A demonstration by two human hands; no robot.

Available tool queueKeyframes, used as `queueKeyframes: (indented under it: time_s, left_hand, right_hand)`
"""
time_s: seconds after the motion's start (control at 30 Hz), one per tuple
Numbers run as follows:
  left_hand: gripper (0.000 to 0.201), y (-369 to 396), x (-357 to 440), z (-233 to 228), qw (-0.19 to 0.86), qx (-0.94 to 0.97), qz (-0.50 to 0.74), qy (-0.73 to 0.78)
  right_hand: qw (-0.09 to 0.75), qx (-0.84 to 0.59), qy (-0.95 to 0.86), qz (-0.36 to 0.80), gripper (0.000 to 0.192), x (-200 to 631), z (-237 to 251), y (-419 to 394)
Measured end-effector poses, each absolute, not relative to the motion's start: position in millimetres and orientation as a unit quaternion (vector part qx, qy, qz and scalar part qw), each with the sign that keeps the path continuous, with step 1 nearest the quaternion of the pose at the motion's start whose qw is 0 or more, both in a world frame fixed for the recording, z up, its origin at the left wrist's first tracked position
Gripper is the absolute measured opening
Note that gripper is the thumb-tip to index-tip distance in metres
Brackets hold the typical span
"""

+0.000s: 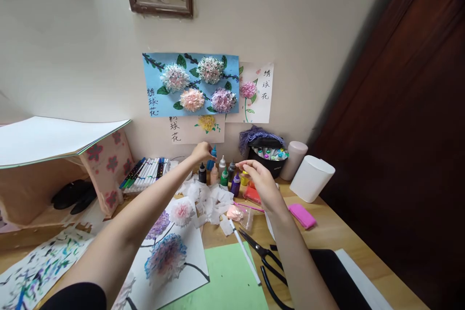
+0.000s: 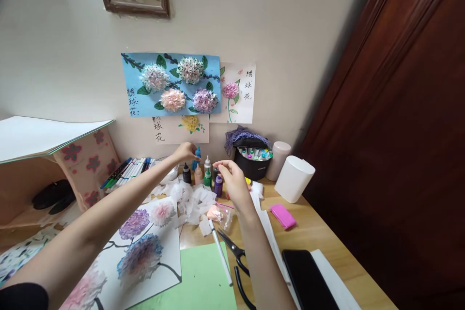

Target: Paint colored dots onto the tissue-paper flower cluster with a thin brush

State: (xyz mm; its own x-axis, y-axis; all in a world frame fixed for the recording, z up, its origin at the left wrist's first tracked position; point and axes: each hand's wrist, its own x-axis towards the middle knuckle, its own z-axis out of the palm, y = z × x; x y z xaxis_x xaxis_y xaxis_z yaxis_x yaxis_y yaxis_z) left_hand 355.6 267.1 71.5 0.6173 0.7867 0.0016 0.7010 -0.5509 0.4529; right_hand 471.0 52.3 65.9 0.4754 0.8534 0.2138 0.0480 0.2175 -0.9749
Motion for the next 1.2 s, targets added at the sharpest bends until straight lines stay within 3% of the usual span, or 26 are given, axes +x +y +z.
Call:
queueKeyframes:
  time_s: [0.6, 0.8, 1.2]
  left_hand:
    - [0.033, 282, 364, 65, 0.248, 0.889, -0.039, 0.383]
    - [0.032, 281, 368, 79, 0.253, 0.906, -0.015, 0.338]
    - [0.030, 263, 396, 70, 0.157, 0.927, 0.042, 0.337]
  right_hand:
    - [0.669, -0.517, -0.401, 0.352, 0.028, 476, 73, 50]
    - [0.684, -0.513, -0.390, 0.343, 0.024, 479, 75, 49]
    - [0.702, -0.504, -0.373, 0.338, 0.019, 479, 77, 49]
